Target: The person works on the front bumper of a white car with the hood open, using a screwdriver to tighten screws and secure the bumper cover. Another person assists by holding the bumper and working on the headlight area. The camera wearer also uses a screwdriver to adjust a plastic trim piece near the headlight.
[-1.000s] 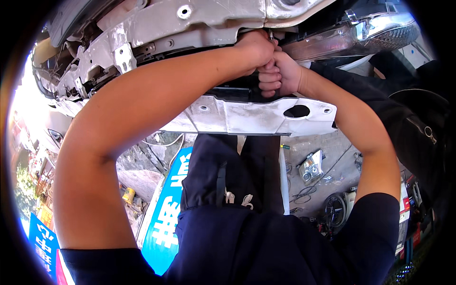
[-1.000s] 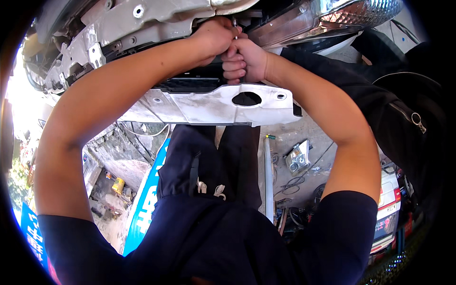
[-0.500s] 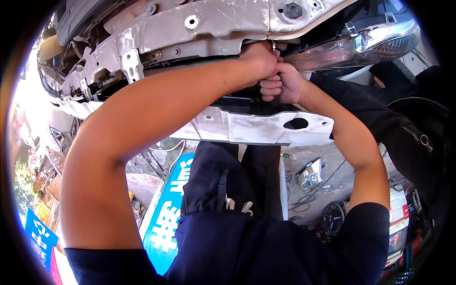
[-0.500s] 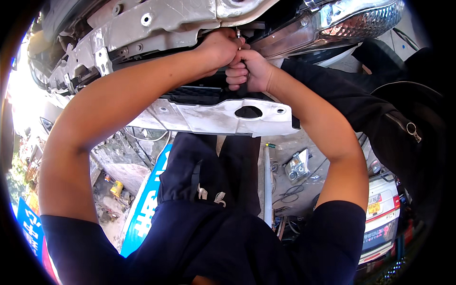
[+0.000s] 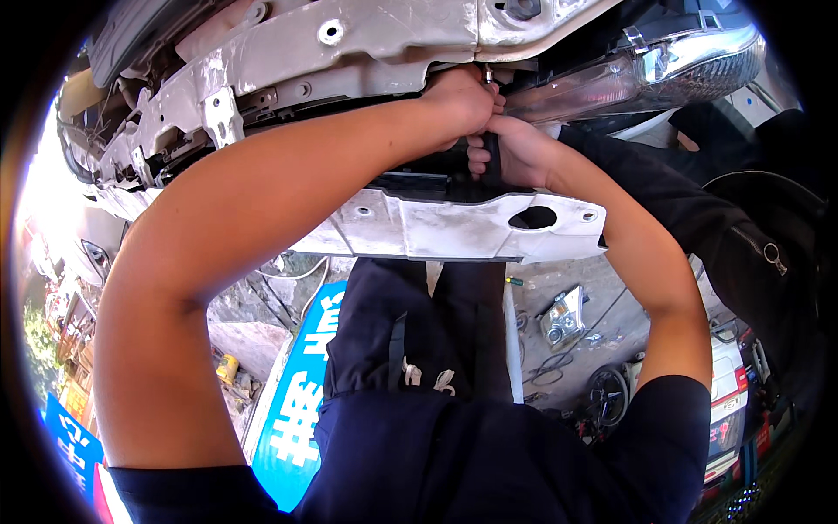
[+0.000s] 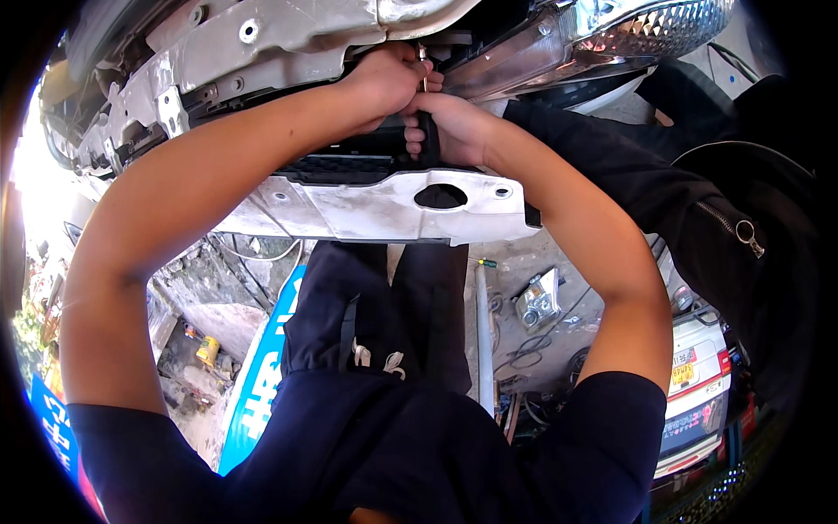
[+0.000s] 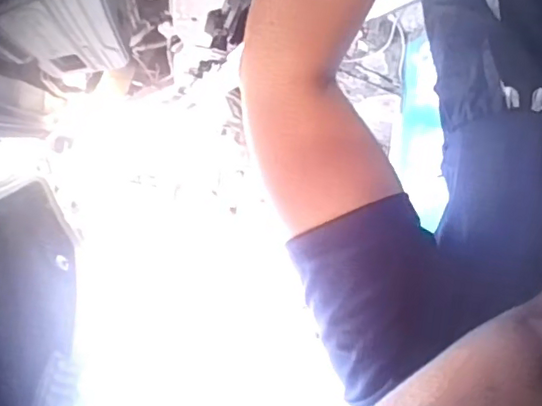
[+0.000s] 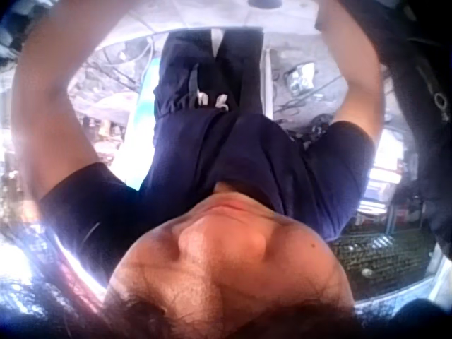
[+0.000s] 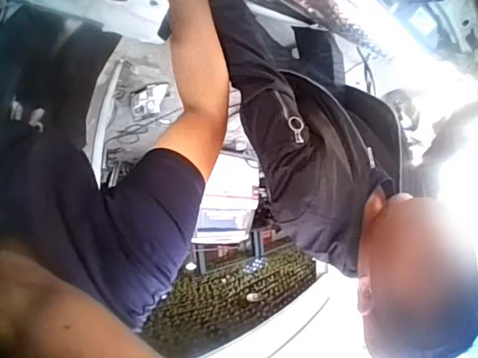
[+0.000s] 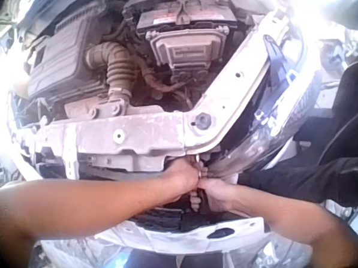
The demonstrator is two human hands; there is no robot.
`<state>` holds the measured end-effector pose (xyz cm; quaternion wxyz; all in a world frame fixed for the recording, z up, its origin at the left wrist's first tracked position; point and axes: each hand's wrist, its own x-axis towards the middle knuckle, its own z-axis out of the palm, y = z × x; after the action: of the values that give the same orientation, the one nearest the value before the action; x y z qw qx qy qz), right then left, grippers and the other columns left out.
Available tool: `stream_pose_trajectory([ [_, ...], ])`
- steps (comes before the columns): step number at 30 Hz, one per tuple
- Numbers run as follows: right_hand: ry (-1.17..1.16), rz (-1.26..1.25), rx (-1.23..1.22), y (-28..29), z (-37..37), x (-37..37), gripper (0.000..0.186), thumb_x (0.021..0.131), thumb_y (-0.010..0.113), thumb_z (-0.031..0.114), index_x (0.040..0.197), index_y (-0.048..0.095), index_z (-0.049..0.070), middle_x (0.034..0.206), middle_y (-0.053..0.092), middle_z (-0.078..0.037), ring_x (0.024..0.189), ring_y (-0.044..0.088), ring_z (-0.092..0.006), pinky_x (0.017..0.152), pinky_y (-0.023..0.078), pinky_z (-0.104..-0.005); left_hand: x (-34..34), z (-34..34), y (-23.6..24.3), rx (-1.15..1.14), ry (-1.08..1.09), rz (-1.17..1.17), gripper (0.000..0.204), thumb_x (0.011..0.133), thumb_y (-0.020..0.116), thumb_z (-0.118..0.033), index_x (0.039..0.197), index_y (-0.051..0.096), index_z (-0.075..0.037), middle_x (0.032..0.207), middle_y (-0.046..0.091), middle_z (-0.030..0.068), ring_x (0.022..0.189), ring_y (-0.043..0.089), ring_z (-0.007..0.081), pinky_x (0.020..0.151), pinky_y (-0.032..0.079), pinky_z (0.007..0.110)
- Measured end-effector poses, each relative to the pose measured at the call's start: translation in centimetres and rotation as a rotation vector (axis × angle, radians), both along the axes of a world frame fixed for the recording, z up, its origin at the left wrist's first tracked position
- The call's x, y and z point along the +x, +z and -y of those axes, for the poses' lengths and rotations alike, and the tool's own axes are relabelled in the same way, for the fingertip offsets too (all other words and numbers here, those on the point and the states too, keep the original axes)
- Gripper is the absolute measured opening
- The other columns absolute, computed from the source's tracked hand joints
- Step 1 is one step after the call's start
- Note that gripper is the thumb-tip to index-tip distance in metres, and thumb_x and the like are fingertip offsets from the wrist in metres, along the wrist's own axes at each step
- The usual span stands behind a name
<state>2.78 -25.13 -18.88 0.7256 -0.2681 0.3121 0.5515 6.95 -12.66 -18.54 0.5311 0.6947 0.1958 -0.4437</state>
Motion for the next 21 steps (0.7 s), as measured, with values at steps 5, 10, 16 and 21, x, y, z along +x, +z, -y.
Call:
stream_pose_trajectory([
  [5, 0.002, -0.019, -0.419, 2.2, -1.9, 0.7, 0.033, 0.097, 0.047, 0.036, 0.074, 0.048, 0.013, 0.064, 0.043, -0.001, 0.059, 0.043, -0.0165, 0.062, 0.041, -0.0343, 0.9, -0.3, 3.2, 0.066, -0.046, -0.034, 0.023, 0.100, 0.048, -0.017, 0.107, 0.059, 0.001, 0.099, 0.067, 0.0116, 0.079, 0.062, 0.0196, 0.069, 0.049, 0.034],
  [10, 0.032, -0.114, 0.276, -0.9, 0.3, 0.8, 0.035, 0.088, 0.048, 0.027, 0.059, 0.031, 0.017, 0.051, 0.028, 0.001, 0.047, 0.030, -0.0133, 0.056, 0.036, -0.0329, 1.2, 0.0, 3.0, 0.043, -0.095, -0.047, 0.025, 0.100, 0.047, -0.019, 0.107, 0.059, 0.002, 0.097, 0.068, 0.0118, 0.074, 0.061, 0.0202, 0.067, 0.049, 0.036],
  [16, 0.254, 0.273, -0.403, 2.8, -0.6, 0.2, 0.010, 0.087, 0.051, 0.013, 0.081, 0.044, 0.009, 0.068, 0.042, 0.001, 0.056, 0.041, -0.0139, 0.059, 0.042, -0.0375, 0.4, -0.3, 0.4, 0.022, 0.030, 0.005, 0.024, 0.101, 0.046, -0.018, 0.106, 0.058, 0.002, 0.099, 0.068, 0.0130, 0.088, 0.063, 0.0198, 0.073, 0.051, 0.035],
  [21, 0.012, -0.160, -0.135, 1.8, -0.7, 1.2, 0.015, 0.089, 0.046, 0.012, 0.076, 0.040, 0.017, 0.060, 0.038, 0.004, 0.050, 0.038, -0.0121, 0.050, 0.036, -0.0272, 1.0, 0.0, 2.0, 0.113, -0.136, -0.018, 0.029, 0.102, 0.045, -0.021, 0.097, 0.064, 0.000, 0.089, 0.068, 0.0132, 0.078, 0.062, 0.0205, 0.071, 0.049, 0.034],
])
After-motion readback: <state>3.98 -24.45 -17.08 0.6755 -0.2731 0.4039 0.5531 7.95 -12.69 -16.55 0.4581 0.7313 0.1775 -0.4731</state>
